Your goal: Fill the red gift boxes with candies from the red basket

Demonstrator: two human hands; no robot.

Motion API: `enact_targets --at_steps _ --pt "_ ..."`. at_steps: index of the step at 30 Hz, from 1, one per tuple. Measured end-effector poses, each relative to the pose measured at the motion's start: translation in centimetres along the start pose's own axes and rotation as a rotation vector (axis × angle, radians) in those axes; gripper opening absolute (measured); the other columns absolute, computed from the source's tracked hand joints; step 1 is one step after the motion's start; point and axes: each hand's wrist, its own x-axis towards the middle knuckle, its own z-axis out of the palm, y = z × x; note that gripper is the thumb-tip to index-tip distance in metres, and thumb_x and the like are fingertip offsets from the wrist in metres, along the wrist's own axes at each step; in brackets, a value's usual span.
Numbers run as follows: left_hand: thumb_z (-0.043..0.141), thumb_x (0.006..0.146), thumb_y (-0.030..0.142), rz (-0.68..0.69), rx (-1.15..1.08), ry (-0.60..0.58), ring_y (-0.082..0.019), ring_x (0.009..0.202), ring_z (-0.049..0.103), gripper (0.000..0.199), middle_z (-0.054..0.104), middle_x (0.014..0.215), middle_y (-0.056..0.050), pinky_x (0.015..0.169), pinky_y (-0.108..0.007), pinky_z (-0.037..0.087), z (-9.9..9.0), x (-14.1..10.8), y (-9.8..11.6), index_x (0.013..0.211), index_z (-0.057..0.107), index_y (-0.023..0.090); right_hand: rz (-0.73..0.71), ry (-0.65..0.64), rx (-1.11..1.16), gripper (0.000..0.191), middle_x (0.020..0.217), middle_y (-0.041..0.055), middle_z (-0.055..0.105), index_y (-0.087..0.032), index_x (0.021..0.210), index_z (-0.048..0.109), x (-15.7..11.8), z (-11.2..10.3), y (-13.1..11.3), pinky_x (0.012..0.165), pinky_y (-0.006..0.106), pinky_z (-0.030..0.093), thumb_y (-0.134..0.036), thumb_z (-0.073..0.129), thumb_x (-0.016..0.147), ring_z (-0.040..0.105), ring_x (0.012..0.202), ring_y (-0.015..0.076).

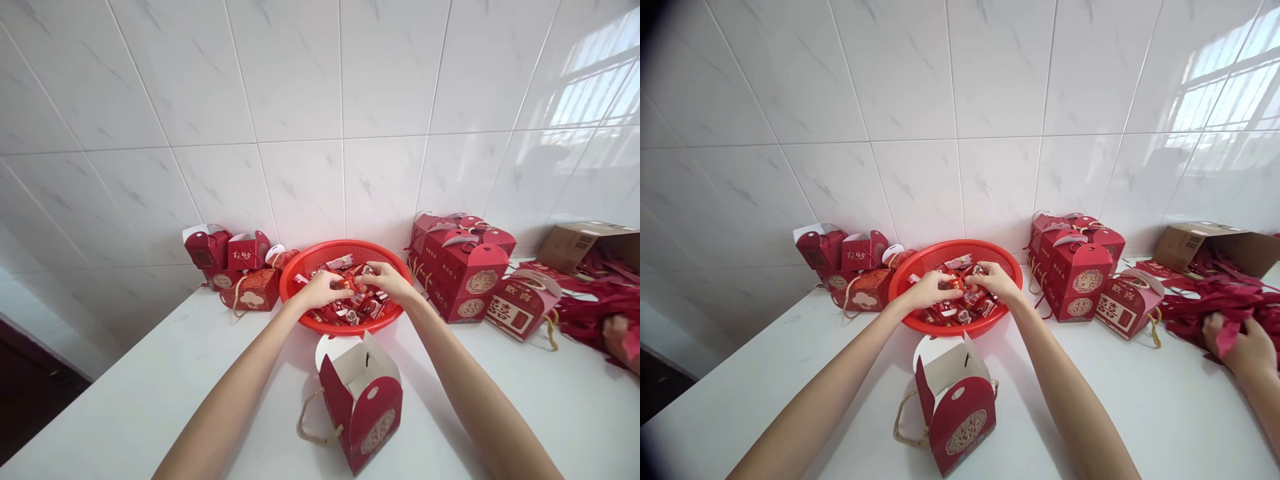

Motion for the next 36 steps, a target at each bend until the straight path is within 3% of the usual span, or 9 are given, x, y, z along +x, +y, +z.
enact_targets --at_steps 5,10,17,23,29,33,36 --pt "0.072 0.073 0.054 0.065 0.023 0.006 -0.019 0.07 0.06 0.04 0.066 0.068 -0.001 0.066 -0.028 0.046 0.1 0.0 -0.1 0.071 0.069 0.015 0.008 -0.097 -0.065 0.03 0.067 -0.0022 0.065 -0.015 0.084 0.069 -0.6 0.2 -1.1 0.054 0.022 0.044 -0.032 0.081 0.062 0.055 0.058 0.0115" --pt "0.069 0.076 0.059 0.08 0.023 0.015 -0.017 0.067 0.058 0.044 0.063 0.067 0.0 0.063 -0.027 0.045 0.2 0.1 -0.4 0.075 0.068 0.015 0.016 -0.079 -0.077 0.035 0.059 -0.0058 0.059 -0.015 0.088 0.07 -0.8 0.3 -1.3 0.051 0.022 0.041 -0.034 0.082 0.061 0.05 0.052 0.0097" --pt "0.044 0.093 0.063 0.111 -0.045 0.235 -0.015 0.066 0.056 0.05 0.061 0.074 0.0 0.064 -0.026 0.045 0.2 0.0 -0.1 0.087 0.063 0.017 0.048 -0.05 -0.095 0.032 0.059 -0.0034 0.062 -0.016 0.086 0.07 -0.7 0.3 -1.2 0.049 0.022 0.041 -0.035 0.083 0.063 0.052 0.051 0.01" --pt "0.047 0.093 0.062 0.272 0.066 0.321 -0.018 0.083 0.062 0.048 0.068 0.101 -0.006 0.08 -0.029 0.05 0.1 -0.3 0.6 0.103 0.065 0.019 0.037 -0.124 -0.094 0.035 0.061 -0.0035 0.062 -0.016 0.081 0.068 -0.7 0.2 -1.0 0.05 0.022 0.042 -0.038 0.086 0.06 0.053 0.054 0.0112" --pt "0.046 0.095 0.058 0.413 0.188 0.281 -0.02 0.087 0.063 0.046 0.066 0.101 -0.008 0.085 -0.032 0.051 0.1 -0.5 1.0 0.11 0.065 0.019 -0.033 -0.229 -0.111 0.046 0.083 -0.0004 0.068 -0.016 0.102 0.071 -0.6 0.0 -1.0 0.069 0.027 0.05 -0.029 0.083 0.06 0.061 0.076 0.0162" --pt "0.051 0.096 0.048 0.427 0.222 0.209 -0.024 0.103 0.062 0.035 0.065 0.113 -0.011 0.095 -0.036 0.048 0.3 -0.6 1.3 0.112 0.064 0.019 -0.028 -0.221 -0.102 0.044 0.081 -0.0014 0.067 -0.016 0.102 0.072 -0.7 0.1 -1.3 0.069 0.027 0.049 -0.023 0.08 0.059 0.06 0.075 0.0159" --pt "0.052 0.095 0.042 0.379 0.215 0.232 -0.025 0.108 0.06 0.032 0.064 0.117 -0.011 0.097 -0.036 0.047 0.4 -0.6 1.4 0.116 0.061 0.019 -0.009 -0.162 -0.081 0.043 0.077 -0.0024 0.066 -0.017 0.101 0.073 -0.8 0.1 -1.3 0.065 0.027 0.049 -0.024 0.08 0.059 0.059 0.068 0.0144"
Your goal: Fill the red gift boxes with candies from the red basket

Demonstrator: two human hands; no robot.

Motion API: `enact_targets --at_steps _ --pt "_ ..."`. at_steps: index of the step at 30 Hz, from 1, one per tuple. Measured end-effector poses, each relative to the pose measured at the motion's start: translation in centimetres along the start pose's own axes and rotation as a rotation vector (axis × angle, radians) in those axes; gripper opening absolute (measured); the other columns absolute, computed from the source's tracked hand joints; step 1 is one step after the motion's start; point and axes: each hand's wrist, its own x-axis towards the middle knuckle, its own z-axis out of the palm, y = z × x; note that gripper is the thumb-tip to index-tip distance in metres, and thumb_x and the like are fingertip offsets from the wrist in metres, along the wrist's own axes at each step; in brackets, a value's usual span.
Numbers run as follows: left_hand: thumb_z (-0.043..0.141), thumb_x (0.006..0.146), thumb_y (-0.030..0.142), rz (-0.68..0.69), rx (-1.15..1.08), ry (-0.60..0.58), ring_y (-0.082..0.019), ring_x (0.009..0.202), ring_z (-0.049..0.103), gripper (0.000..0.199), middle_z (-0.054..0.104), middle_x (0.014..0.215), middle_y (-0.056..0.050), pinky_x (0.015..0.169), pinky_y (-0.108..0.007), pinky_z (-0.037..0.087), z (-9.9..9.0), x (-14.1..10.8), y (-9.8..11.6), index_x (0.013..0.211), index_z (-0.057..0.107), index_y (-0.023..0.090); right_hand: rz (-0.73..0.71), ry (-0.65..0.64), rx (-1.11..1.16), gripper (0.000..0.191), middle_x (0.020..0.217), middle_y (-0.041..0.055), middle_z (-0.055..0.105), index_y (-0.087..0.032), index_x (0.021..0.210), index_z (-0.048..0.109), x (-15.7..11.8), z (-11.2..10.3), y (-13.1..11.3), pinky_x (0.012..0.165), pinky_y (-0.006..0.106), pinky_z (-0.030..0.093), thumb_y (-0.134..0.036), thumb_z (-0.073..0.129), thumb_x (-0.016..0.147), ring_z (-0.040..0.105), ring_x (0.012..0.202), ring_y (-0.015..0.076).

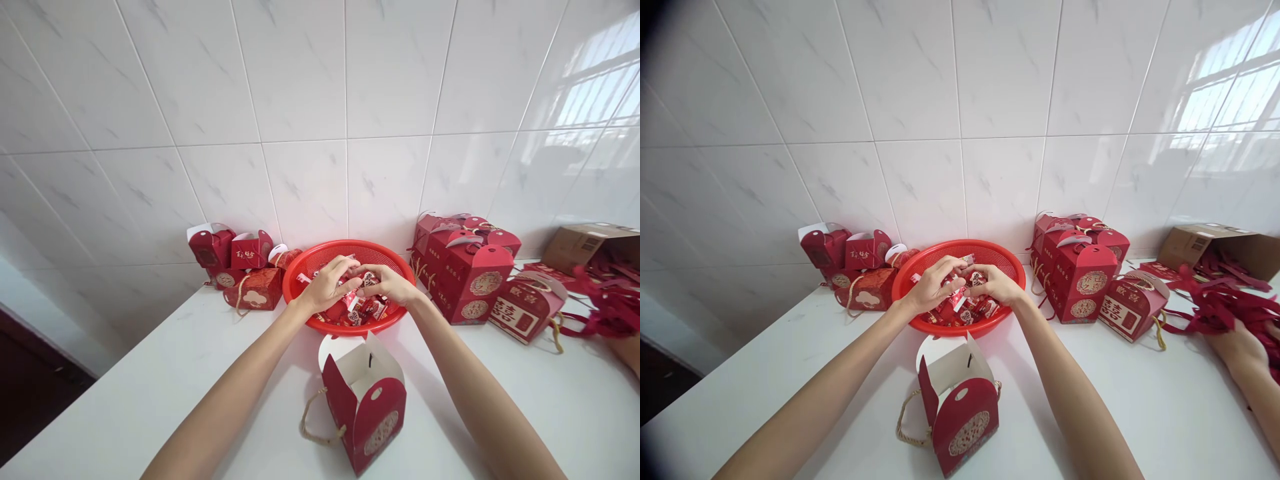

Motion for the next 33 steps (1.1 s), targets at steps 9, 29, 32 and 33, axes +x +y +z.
enact_targets --at_steps 9,29,32,33 --pt "0.041 0.094 0.043 -0.353 0.096 0.298 -0.018 0.068 0.056 0.039 0.06 0.067 -0.002 0.069 -0.029 0.041 0.0 0.2 -1.3 0.065 0.053 0.02 -0.094 0.178 0.036 0.033 0.1 0.0021 0.071 -0.02 0.085 0.073 0.5 -0.1 0.6 0.077 0.029 0.052 -0.023 0.082 0.053 0.063 0.089 0.0192" --pt "0.04 0.093 0.046 -0.258 0.006 0.289 -0.013 0.058 0.043 0.038 0.047 0.059 0.003 0.058 -0.026 0.033 0.0 0.2 -1.4 0.066 0.045 0.021 -0.099 0.087 0.119 0.042 0.09 0.0002 0.069 -0.018 0.099 0.072 0.2 0.0 0.4 0.065 0.025 0.048 -0.024 0.083 0.059 0.06 0.069 0.0122" --pt "0.042 0.094 0.045 -0.229 -0.008 0.308 -0.013 0.058 0.044 0.038 0.047 0.059 0.003 0.058 -0.026 0.035 0.1 0.2 -1.5 0.065 0.046 0.02 -0.058 0.053 0.244 0.041 0.072 -0.0033 0.065 -0.018 0.103 0.07 0.5 -0.1 0.8 0.056 0.024 0.046 -0.03 0.081 0.065 0.055 0.057 0.0103" --pt "0.042 0.094 0.044 -0.223 -0.008 0.304 -0.013 0.057 0.044 0.038 0.047 0.059 0.003 0.058 -0.025 0.035 0.1 0.1 -1.4 0.065 0.046 0.02 -0.046 0.068 0.291 0.037 0.071 -0.003 0.065 -0.018 0.099 0.07 0.6 -0.1 0.9 0.054 0.024 0.045 -0.031 0.079 0.065 0.055 0.056 0.0104"
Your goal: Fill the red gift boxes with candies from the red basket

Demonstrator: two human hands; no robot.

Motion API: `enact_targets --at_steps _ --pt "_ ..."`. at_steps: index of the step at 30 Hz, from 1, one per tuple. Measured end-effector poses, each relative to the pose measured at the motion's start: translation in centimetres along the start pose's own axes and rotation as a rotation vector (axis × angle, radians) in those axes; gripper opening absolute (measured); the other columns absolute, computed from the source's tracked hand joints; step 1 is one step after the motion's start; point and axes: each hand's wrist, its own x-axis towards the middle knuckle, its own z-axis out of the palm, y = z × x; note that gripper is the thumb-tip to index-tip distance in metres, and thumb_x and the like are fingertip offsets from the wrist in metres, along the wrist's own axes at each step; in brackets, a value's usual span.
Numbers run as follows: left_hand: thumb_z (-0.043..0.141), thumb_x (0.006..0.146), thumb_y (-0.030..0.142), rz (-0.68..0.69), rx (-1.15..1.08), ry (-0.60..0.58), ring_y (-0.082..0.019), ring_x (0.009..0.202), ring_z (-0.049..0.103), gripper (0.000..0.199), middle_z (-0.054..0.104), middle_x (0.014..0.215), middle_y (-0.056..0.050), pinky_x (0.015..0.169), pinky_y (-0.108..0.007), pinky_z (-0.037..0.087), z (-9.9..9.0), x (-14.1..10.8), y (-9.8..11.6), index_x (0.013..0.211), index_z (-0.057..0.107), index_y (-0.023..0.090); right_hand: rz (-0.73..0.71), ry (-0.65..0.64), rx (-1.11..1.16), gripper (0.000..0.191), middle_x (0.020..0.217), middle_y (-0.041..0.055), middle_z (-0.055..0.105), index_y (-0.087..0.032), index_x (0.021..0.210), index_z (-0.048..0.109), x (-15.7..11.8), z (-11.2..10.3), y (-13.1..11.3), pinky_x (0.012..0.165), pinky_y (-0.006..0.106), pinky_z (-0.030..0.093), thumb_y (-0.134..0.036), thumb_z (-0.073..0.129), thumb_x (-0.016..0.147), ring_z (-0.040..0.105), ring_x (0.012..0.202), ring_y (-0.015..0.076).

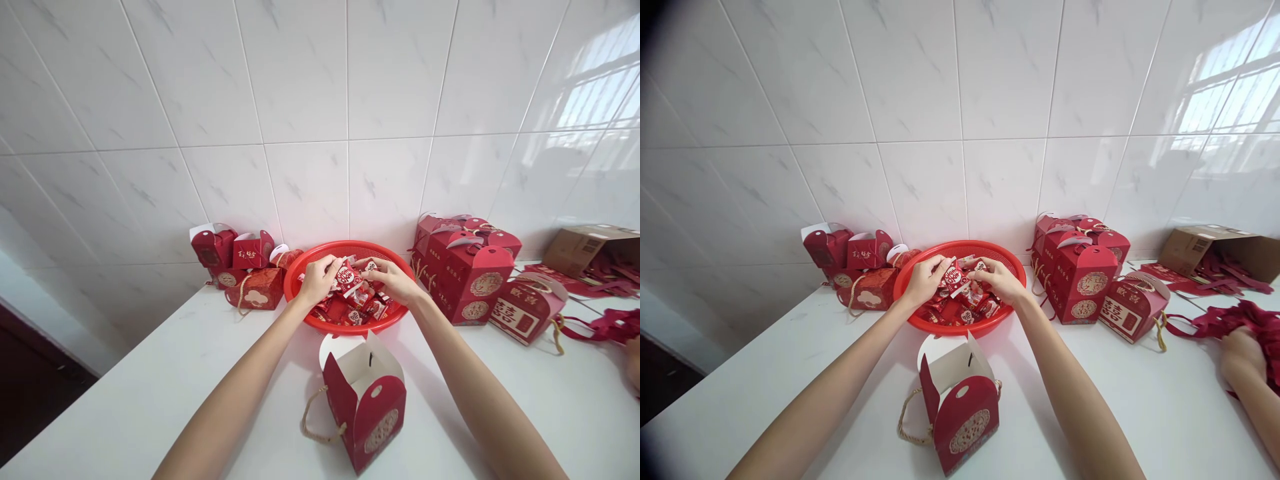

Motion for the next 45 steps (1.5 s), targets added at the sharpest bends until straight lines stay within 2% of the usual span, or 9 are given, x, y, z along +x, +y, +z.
enact_targets --at_steps 5,10,15,24,31,34,37,41,45 --pt "0.043 0.095 0.041 0.035 0.012 -0.042 -0.011 0.054 0.042 0.038 0.044 0.057 0.004 0.055 -0.025 0.034 0.0 -0.2 0.4 0.064 0.044 0.02 0.084 0.113 0.127 0.016 0.072 0.0032 0.069 -0.017 0.068 0.064 0.6 -0.4 0.6 0.058 0.025 0.052 -0.027 0.077 0.066 0.061 0.061 0.0135" --pt "0.046 0.095 0.039 0.111 -0.006 -0.119 -0.012 0.059 0.048 0.038 0.053 0.061 0.003 0.059 -0.024 0.038 0.2 -0.2 0.3 0.064 0.05 0.019 0.171 0.147 0.201 0.014 0.076 0.0024 0.067 -0.018 0.075 0.065 0.5 -0.3 0.4 0.068 0.031 0.061 -0.024 0.078 0.074 0.065 0.074 0.0166" --pt "0.049 0.095 0.043 0.118 -0.027 -0.127 -0.017 0.071 0.058 0.037 0.065 0.071 -0.002 0.069 -0.025 0.045 0.6 -0.1 -0.4 0.071 0.061 0.017 0.222 0.061 0.23 0.018 0.08 -0.0008 0.059 -0.017 0.079 0.065 0.1 0.0 0.0 0.077 0.044 0.065 -0.027 0.08 0.078 0.061 0.082 0.0161" --pt "0.052 0.093 0.047 0.085 -0.037 -0.153 -0.018 0.072 0.062 0.04 0.068 0.071 -0.003 0.072 -0.027 0.048 0.6 -0.1 -0.4 0.07 0.066 0.017 0.233 -0.137 0.085 0.037 0.078 0.0002 0.068 -0.013 0.085 0.069 -0.1 -0.1 0.2 0.076 0.032 0.063 -0.017 0.092 0.055 0.068 0.077 0.0159" --pt "0.041 0.094 0.033 -0.367 0.146 -0.055 -0.02 0.083 0.069 0.035 0.076 0.086 -0.004 0.075 -0.027 0.05 -0.1 0.6 -1.1 0.086 0.073 0.019 0.205 0.041 0.033 0.024 0.073 0.0011 0.069 -0.015 0.072 0.061 0.2 -0.3 0.5 0.055 0.025 0.062 -0.012 0.083 0.061 0.068 0.062 0.0151" --pt "0.048 0.088 0.021 -0.528 0.445 -0.209 -0.024 0.095 0.069 0.027 0.077 0.099 -0.007 0.084 -0.03 0.049 -0.3 0.7 -1.2 0.089 0.075 0.02 0.208 0.085 0.053 0.026 0.071 0.0006 0.066 -0.017 0.068 0.055 0.1 -0.2 0.5 0.058 0.029 0.064 -0.01 0.08 0.064 0.068 0.063 0.0159" --pt "0.058 0.081 0.023 -0.53 0.652 -0.383 -0.033 0.119 0.06 0.028 0.072 0.118 -0.011 0.098 -0.039 0.045 -0.2 0.5 -0.9 0.103 0.075 0.022 0.214 0.112 0.065 0.028 0.07 -0.0004 0.065 -0.018 0.068 0.053 0.1 -0.2 0.5 0.061 0.033 0.065 -0.009 0.08 0.064 0.069 0.064 0.0164" --pt "0.07 0.073 0.032 -0.525 0.803 -0.606 -0.039 0.142 0.038 0.058 0.057 0.143 -0.011 0.111 -0.048 0.033 0.0 0.2 -0.7 0.131 0.064 0.029 0.212 0.114 0.079 0.027 0.073 0.0006 0.066 -0.017 0.071 0.058 0.0 -0.1 0.4 0.064 0.034 0.066 -0.01 0.082 0.061 0.07 0.069 0.0177" --pt "0.084 0.054 0.038 -0.49 0.736 -0.731 -0.045 0.135 0.044 0.085 0.064 0.136 -0.013 0.108 -0.053 0.033 0.1 0.1 -2.0 0.136 0.059 0.032 0.202 0.125 0.093 0.027 0.075 0.002 0.068 -0.017 0.07 0.058 0.0 -0.1 0.4 0.063 0.033 0.066 -0.009 0.082 0.059 0.07 0.071 0.0181"
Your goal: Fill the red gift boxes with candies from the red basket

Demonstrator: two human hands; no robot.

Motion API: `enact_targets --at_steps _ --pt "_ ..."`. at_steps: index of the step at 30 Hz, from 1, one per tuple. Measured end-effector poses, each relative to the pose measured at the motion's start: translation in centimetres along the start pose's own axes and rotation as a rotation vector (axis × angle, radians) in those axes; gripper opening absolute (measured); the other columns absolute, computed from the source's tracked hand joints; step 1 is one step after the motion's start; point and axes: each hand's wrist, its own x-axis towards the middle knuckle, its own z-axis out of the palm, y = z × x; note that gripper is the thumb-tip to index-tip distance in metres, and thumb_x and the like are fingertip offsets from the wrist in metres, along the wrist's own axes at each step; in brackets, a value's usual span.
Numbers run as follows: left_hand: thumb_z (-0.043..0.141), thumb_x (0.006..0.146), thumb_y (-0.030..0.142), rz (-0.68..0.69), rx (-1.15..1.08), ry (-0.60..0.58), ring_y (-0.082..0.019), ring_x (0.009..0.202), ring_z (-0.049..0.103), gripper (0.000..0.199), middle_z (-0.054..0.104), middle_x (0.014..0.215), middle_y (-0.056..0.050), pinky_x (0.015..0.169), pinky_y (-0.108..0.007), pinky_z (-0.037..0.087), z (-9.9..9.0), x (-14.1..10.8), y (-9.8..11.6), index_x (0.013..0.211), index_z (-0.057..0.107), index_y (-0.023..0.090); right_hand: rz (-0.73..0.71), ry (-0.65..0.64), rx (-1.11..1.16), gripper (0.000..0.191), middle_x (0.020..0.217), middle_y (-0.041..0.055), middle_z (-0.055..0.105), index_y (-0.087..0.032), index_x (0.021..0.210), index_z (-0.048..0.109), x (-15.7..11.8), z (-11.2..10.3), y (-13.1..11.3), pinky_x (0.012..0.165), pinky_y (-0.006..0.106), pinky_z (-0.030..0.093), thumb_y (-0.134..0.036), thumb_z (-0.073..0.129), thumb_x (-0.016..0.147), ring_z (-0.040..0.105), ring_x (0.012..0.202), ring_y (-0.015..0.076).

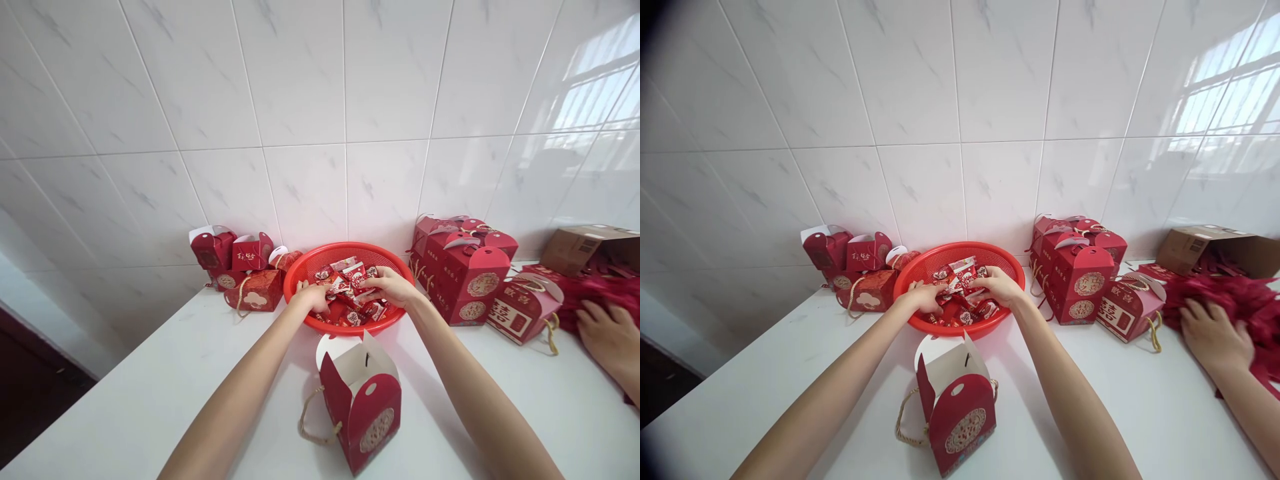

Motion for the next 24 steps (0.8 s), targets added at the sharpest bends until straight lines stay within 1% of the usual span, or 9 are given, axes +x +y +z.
enact_targets --at_steps 3,6,9,12,15,17,19,22,24 --pt "0.088 0.044 0.035 0.065 -0.064 0.027 -0.043 0.122 0.057 0.086 0.07 0.126 -0.012 0.102 -0.051 0.039 0.5 0.8 -0.7 0.126 0.065 0.034 -0.008 0.001 0.012 0.029 0.072 0.0013 0.068 -0.017 0.068 0.057 0.1 0.0 0.1 0.062 0.033 0.065 -0.008 0.082 0.058 0.07 0.068 0.0187" --pt "0.085 0.045 0.025 0.079 -0.163 0.006 -0.034 0.095 0.071 0.08 0.077 0.107 -0.008 0.091 -0.044 0.047 0.7 0.9 -1.0 0.122 0.067 0.034 -0.011 -0.001 0.01 0.029 0.072 0.0011 0.069 -0.017 0.069 0.057 0.2 -0.1 0.2 0.061 0.032 0.065 -0.008 0.083 0.057 0.07 0.066 0.0189" --pt "0.078 0.047 0.016 0.053 -0.226 -0.09 -0.028 0.068 0.071 0.079 0.078 0.09 -0.007 0.069 -0.036 0.052 0.5 0.5 -0.8 0.123 0.067 0.03 -0.01 0.013 0.002 0.028 0.072 0.0009 0.069 -0.017 0.07 0.058 0.1 0.0 0.0 0.06 0.031 0.065 -0.008 0.082 0.058 0.071 0.065 0.0189" --pt "0.072 0.049 0.012 0.071 -0.256 -0.115 -0.023 0.055 0.067 0.072 0.075 0.072 -0.002 0.052 -0.028 0.047 0.3 0.1 -0.5 0.119 0.068 0.029 -0.003 0.01 -0.009 0.025 0.072 0.0011 0.069 -0.016 0.071 0.059 -0.1 0.2 -0.1 0.06 0.03 0.064 -0.008 0.08 0.06 0.072 0.065 0.0189" --pt "0.068 0.053 0.011 0.126 -0.352 -0.091 -0.022 0.058 0.068 0.062 0.074 0.068 0.0 0.05 -0.025 0.047 0.2 -0.1 -0.3 0.113 0.07 0.027 -0.014 0.006 -0.023 0.023 0.073 0.0018 0.07 -0.016 0.072 0.06 -0.1 0.2 -0.2 0.059 0.028 0.063 -0.008 0.079 0.061 0.071 0.064 0.0177" --pt "0.067 0.054 0.01 0.192 -0.427 0.007 -0.024 0.074 0.072 0.057 0.077 0.083 -0.003 0.058 -0.025 0.051 0.1 -0.1 -0.2 0.108 0.072 0.026 -0.027 0.015 -0.03 0.021 0.073 0.0016 0.069 -0.016 0.071 0.061 -0.1 0.1 -0.2 0.059 0.028 0.063 -0.009 0.079 0.062 0.07 0.064 0.017" --pt "0.066 0.053 0.007 0.252 -0.501 0.146 -0.025 0.088 0.072 0.057 0.078 0.097 -0.005 0.068 -0.026 0.053 0.0 0.0 -0.2 0.107 0.073 0.025 -0.041 0.018 -0.028 0.02 0.073 0.0014 0.069 -0.016 0.072 0.063 0.0 0.0 -0.1 0.06 0.03 0.063 -0.01 0.079 0.062 0.07 0.065 0.0174" --pt "0.059 0.058 0.006 0.285 -0.686 0.235 -0.023 0.081 0.072 0.058 0.078 0.088 -0.005 0.069 -0.029 0.055 0.1 0.5 -0.2 0.112 0.071 0.02 -0.042 0.022 -0.016 0.021 0.075 0.0023 0.07 -0.016 0.076 0.065 0.1 -0.1 -0.1 0.06 0.029 0.063 -0.011 0.08 0.06 0.071 0.068 0.0186" --pt "0.055 0.061 0.006 0.308 -0.816 0.288 -0.021 0.077 0.072 0.051 0.077 0.084 -0.005 0.07 -0.029 0.056 0.2 0.9 -0.4 0.108 0.072 0.017 -0.039 0.044 -0.005 0.022 0.075 0.0018 0.071 -0.016 0.074 0.064 0.2 -0.1 0.0 0.059 0.028 0.063 -0.011 0.079 0.06 0.071 0.065 0.0182"
